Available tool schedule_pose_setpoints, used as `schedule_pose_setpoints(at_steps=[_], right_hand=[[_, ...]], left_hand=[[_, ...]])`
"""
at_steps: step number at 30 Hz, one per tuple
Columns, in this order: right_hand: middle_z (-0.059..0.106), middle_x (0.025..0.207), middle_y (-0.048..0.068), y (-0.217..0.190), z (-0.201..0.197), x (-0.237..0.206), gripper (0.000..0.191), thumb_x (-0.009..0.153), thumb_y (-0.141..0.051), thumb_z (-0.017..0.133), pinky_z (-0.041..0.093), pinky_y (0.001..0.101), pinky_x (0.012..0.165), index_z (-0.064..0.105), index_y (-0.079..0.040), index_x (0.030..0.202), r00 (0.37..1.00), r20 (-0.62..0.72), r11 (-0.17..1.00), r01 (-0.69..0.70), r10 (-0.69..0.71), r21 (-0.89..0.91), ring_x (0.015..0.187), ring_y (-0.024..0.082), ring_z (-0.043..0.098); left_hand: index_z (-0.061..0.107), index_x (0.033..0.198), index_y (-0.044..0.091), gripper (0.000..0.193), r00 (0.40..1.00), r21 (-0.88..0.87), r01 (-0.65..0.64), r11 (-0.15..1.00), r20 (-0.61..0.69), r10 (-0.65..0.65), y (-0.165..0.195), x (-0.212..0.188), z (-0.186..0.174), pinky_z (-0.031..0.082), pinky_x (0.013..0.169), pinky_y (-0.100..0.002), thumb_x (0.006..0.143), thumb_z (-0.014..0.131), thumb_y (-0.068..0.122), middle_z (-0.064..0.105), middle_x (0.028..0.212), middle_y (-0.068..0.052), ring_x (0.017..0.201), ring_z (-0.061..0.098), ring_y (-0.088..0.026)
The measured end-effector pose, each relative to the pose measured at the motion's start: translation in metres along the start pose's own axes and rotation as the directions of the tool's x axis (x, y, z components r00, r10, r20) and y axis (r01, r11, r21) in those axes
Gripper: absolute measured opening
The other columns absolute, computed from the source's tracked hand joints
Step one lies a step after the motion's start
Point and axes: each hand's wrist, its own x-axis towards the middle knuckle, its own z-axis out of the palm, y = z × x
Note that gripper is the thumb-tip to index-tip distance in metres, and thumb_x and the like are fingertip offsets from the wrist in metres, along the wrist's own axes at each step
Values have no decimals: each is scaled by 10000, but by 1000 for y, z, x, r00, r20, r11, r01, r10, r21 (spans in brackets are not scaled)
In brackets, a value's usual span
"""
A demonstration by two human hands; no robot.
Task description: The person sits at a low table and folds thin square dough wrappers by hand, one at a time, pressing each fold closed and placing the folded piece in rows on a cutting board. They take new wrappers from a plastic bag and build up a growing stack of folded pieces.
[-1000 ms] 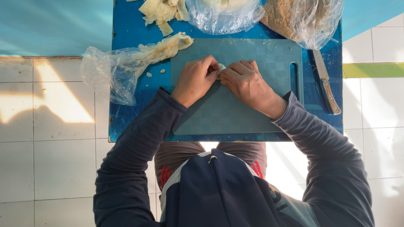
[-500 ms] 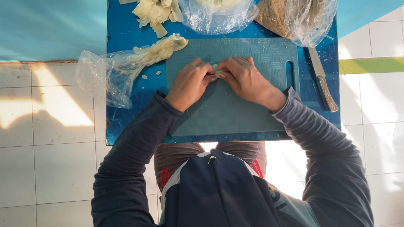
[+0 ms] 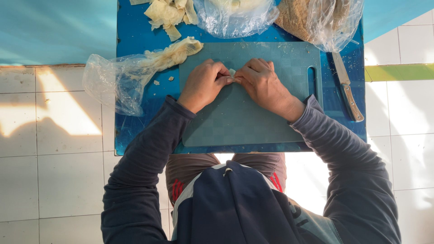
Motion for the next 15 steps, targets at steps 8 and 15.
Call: schedule_pose_setpoints(at_steps=[8, 15], right_hand=[[634, 981, 52, 1, -9, 2, 195, 966, -159, 769, 402, 409, 899, 686, -66, 1117, 994, 36, 993, 107, -105, -54, 934, 237, 602], [628, 1022, 80, 3, 3, 4, 133, 993, -144, 766, 418, 387, 877, 702, -105, 1103, 992, -57, 981, 105, -115, -160, 947, 250, 592]], left_hand=[[693, 934, 50, 209, 999, 58, -15, 998, -34, 17, 3, -2, 2, 520, 687, -438, 904, 796, 230, 645, 911, -106, 804, 653, -311], [684, 952, 69, 164, 995, 65, -33, 997, -94, 39, 5, -2, 2, 533, 711, -420, 946, 772, 207, 637, 946, -97, 831, 661, -301]])
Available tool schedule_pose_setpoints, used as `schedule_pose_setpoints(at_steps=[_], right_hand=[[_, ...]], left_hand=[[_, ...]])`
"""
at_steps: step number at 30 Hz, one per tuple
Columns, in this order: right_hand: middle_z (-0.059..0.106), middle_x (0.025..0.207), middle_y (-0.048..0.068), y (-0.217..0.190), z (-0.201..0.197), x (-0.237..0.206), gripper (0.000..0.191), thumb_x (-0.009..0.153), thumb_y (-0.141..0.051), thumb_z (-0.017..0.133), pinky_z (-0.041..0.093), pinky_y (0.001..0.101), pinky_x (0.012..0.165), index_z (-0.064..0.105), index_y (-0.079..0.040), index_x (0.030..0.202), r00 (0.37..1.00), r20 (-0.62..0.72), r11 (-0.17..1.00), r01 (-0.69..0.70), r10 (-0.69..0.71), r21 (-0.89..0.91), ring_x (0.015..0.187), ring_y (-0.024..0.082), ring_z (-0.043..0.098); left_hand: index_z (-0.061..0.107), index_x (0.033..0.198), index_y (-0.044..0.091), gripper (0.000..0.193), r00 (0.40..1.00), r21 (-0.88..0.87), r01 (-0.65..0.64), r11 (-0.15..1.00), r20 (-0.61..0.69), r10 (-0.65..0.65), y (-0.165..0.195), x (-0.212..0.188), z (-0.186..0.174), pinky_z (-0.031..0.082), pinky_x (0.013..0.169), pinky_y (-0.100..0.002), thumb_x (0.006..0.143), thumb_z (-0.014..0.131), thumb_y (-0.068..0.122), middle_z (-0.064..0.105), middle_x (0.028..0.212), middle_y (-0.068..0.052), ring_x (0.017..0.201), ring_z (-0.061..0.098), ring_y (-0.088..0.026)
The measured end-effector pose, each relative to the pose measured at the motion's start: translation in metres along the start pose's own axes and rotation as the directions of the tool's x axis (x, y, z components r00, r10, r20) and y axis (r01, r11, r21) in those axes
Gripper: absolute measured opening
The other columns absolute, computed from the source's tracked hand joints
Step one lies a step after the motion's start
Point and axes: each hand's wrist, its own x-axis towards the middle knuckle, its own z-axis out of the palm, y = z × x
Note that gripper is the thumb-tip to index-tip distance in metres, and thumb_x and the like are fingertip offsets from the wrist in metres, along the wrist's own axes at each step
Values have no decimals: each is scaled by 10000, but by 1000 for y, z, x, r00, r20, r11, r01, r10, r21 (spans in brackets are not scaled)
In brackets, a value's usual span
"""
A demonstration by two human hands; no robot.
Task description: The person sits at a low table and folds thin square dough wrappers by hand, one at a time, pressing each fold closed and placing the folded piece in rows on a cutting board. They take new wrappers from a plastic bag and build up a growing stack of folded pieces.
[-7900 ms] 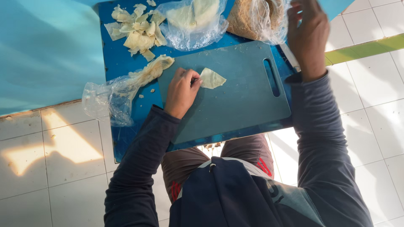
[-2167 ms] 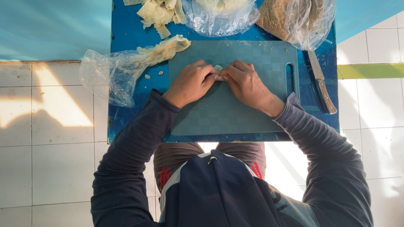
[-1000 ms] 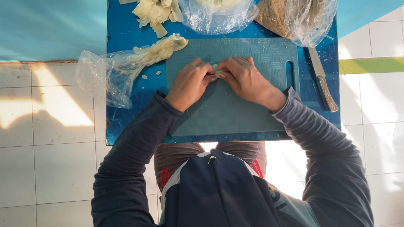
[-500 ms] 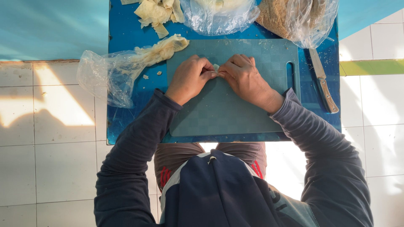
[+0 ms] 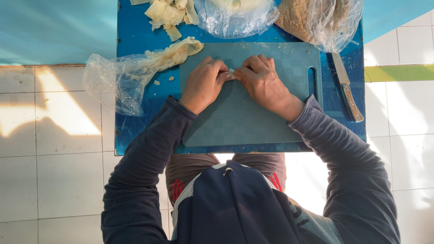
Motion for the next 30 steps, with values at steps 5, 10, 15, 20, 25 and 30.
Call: schedule_pose_setpoints(at_steps=[5, 10, 15, 20, 25, 30], right_hand=[[640, 1042, 64, 1, -6, 0, 177, 1012, -100, 730, 418, 390, 882, 696, -54, 1179, 1000, 29, 999, -1, 0, 43, 953, 245, 602], [648, 1042, 69, -3, -9, 7, 170, 973, -80, 739, 425, 391, 914, 692, -80, 1137, 999, 37, 999, 36, -34, -34, 955, 240, 612], [677, 1178, 81, -12, -14, 6, 300, 945, -64, 671, 429, 374, 1001, 671, -40, 1244, 994, 55, 980, 102, -94, -173, 1070, 231, 636], [635, 1323, 109, -21, -11, 7, 436, 957, -75, 615, 404, 402, 1043, 615, 12, 1385, 993, 97, 941, 98, -70, -325, 1183, 228, 584], [572, 1328, 133, -17, -6, 12, 522, 945, -46, 587, 403, 434, 1015, 562, 33, 1460, 989, 147, 953, 57, -13, -298, 1202, 290, 514], [568, 1271, 146, -7, -3, 14, 572, 919, 0, 614, 394, 436, 911, 567, -15, 1489, 977, 194, 988, -63, 90, -137, 1118, 324, 507]], left_hand=[[660, 997, 38, 158, 996, 71, -54, 996, -64, 59, 1, -4, 4, 532, 724, -449, 975, 728, 179, 617, 982, -124, 859, 650, -335], [617, 991, 22, 141, 988, 151, -98, 984, -103, 114, 2, -4, 8, 534, 718, -451, 1016, 687, 141, 577, 973, -135, 852, 643, -336], [577, 983, 15, 128, 981, 215, -109, 970, -134, 140, 0, -3, 11, 548, 713, -430, 1024, 655, 108, 539, 986, -142, 852, 645, -322], [586, 1062, 7, 97, 977, 121, -128, 984, -157, 146, -7, 0, 7, 546, 724, -435, 1044, 648, 80, 549, 1031, -140, 868, 644, -336], [621, 1112, 30, 109, 974, 31, -182, 983, -135, 184, -10, 1, -1, 550, 730, -430, 1021, 663, 72, 551, 1039, -133, 860, 647, -330], [635, 1071, 34, 188, 979, 38, -186, 982, -83, 189, -10, 1, -3, 540, 702, -434, 933, 736, 113, 551, 1031, -135, 852, 644, -333]])
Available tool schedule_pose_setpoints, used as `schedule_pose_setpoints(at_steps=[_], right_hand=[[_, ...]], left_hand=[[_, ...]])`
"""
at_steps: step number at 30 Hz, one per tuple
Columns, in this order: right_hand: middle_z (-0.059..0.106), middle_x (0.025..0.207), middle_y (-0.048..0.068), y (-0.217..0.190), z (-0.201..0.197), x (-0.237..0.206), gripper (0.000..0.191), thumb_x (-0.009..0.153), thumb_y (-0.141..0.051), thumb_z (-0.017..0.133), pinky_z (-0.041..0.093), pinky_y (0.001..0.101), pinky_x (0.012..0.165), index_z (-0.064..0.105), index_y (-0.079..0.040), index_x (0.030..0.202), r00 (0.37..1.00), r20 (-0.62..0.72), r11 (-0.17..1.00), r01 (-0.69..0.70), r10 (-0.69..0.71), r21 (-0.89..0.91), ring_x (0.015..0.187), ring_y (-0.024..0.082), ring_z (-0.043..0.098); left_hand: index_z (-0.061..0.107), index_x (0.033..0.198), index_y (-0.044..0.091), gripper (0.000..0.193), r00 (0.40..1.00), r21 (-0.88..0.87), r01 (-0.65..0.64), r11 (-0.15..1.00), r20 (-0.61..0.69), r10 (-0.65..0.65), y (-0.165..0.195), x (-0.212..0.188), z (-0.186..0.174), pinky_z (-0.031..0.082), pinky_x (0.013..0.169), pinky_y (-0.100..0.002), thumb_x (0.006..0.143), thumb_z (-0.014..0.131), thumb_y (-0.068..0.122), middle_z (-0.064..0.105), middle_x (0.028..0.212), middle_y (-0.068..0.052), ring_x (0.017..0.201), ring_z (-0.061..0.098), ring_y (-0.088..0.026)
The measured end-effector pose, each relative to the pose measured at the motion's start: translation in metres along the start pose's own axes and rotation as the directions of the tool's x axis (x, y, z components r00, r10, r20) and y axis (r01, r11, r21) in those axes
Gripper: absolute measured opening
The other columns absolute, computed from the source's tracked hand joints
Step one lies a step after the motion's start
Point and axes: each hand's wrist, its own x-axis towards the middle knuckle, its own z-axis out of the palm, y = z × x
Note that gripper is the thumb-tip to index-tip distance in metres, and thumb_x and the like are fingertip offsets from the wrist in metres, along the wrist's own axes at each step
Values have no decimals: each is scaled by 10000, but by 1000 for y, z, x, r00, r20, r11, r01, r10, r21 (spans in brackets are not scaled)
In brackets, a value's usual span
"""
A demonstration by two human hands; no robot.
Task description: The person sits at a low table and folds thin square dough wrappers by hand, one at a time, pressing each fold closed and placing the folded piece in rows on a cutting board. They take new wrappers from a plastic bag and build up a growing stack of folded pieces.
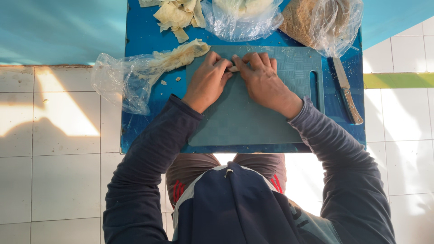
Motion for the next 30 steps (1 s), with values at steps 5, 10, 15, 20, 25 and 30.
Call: schedule_pose_setpoints(at_steps=[5, 10, 15, 20, 25, 30], right_hand=[[587, 1203, 118, 11, 1, 2, 439, 934, -99, 758, 382, 461, 927, 658, -89, 1361, 996, -49, 960, -62, 78, 273, 1120, 329, 504], [635, 1138, 75, 14, 0, 1, 230, 969, -140, 776, 385, 454, 949, 718, -100, 1188, 989, -68, 914, -92, 129, 395, 1085, 294, 535], [656, 1067, 71, 6, -15, 0, 186, 967, -116, 766, 383, 446, 918, 716, -79, 1142, 985, -86, 917, -109, 153, 383, 1027, 280, 575], [676, 981, 88, -18, -61, -22, 219, 992, -63, 782, 434, 401, 882, 708, -60, 1199, 979, -141, 916, -79, 145, 393, 928, 275, 628], [716, 1050, 108, -78, -106, -98, 412, 828, -38, 813, 482, 377, 869, 682, -6, 1217, 990, 9, 815, -119, 138, 567, 883, 274, 647], [741, 1059, 96, -122, -47, -143, 216, 914, -100, 753, 533, 403, 898, 673, -64, 1112, 992, 125, 670, -75, -27, 738, 1011, 279, 719]], left_hand=[[634, 1092, 48, 147, 999, -11, 53, 999, -2, -53, 1, 0, 4, 541, 714, -429, 994, 725, 110, 560, 1037, -109, 844, 656, -299], [629, 1113, 49, 157, 999, -70, -34, 997, -20, 32, 1, 2, 1, 545, 722, -419, 1002, 723, 108, 565, 1059, -104, 871, 661, -290], [643, 1140, 75, 202, 990, -102, -137, 985, -37, 134, 5, 5, -6, 538, 737, -402, 1022, 746, 202, 582, 1071, -78, 882, 653, -276], [647, 1226, 76, 279, 982, -110, -151, 982, -132, 136, 1, 11, -15, 542, 720, -359, 1074, 708, 303, 590, 1122, -76, 845, 641, -243], [639, 1209, 109, 219, 934, 48, -254, 966, -249, 257, -4, 7, -12, 557, 772, -366, 1116, 714, 292, 575, 1123, -36, 936, 653, -243], [627, 1170, 93, 212, 927, 64, -286, 956, -234, 293, -5, 7, -7, 564, 707, -352, 1103, 728, 267, 583, 1087, -45, 869, 662, -214]])
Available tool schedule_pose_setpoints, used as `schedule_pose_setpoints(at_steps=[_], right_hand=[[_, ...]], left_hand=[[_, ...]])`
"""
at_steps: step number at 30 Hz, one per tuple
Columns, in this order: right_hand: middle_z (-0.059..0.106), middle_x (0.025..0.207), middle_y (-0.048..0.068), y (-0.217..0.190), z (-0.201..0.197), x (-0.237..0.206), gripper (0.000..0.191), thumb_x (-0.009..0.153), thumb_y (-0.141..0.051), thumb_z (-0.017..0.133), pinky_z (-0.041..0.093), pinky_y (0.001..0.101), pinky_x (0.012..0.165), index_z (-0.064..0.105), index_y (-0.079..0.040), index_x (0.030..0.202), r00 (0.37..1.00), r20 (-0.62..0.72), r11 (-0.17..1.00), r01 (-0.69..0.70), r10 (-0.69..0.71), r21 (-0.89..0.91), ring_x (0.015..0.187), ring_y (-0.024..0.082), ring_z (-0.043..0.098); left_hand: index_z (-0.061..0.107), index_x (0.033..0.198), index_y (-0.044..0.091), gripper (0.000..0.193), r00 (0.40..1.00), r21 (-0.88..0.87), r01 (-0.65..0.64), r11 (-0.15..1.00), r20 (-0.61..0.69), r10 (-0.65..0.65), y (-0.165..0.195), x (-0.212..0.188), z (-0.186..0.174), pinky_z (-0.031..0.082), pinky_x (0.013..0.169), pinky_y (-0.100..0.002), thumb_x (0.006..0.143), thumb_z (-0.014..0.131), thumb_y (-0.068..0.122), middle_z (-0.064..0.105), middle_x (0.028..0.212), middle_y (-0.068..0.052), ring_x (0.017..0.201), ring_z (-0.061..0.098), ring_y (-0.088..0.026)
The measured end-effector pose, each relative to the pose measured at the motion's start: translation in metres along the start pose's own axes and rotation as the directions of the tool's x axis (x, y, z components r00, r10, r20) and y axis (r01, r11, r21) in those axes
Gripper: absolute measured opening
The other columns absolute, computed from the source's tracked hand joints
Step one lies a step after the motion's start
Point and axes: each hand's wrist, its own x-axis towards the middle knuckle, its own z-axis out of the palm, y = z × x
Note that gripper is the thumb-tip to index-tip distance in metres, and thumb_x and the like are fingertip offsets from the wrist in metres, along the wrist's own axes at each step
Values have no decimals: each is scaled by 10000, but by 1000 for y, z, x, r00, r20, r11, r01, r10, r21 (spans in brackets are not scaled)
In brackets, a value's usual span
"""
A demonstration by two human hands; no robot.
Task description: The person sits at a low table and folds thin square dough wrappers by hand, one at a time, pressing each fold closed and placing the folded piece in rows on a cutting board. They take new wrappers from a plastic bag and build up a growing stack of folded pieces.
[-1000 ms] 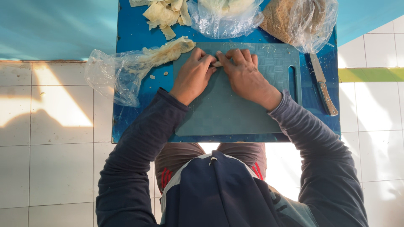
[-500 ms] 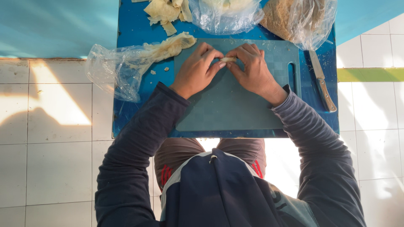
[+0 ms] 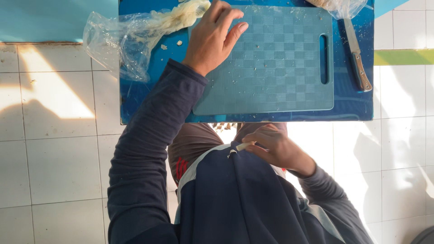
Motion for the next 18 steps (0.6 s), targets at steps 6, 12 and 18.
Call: schedule_pose_setpoints(at_steps=[6, 12, 18], right_hand=[[725, 1057, 106, 89, 70, -1, 138, 985, -179, 669, 511, 430, 861, 697, -98, 1094, 956, -55, 860, -284, 289, -423, 1000, 287, 695], [686, 1193, 180, 113, 61, -7, 291, 994, -186, 663, 503, 474, 912, 683, -53, 1252, 962, -239, 823, -241, 133, -515, 1077, 367, 659], [756, 1156, 136, 52, 3, -29, 233, 1010, -185, 638, 550, 422, 924, 720, -33, 1166, 977, 88, 977, -186, 196, -108, 1079, 295, 713]], left_hand=[[620, 1186, 95, 220, 996, 86, -84, 993, -15, 85, -4, -2, 6, 593, 725, -343, 1127, 700, 291, 640, 1122, -41, 916, 689, -218], [624, 1179, 86, 219, 998, 97, -40, 994, -53, 46, -7, 1, 9, 594, 755, -354, 1106, 700, 278, 666, 1130, -43, 954, 691, -234], [631, 1150, 98, 105, 992, 86, 75, 993, -103, -66, -8, 0, 2, 538, 776, -414, 1071, 693, 126, 590, 1054, -81, 931, 641, -293]])
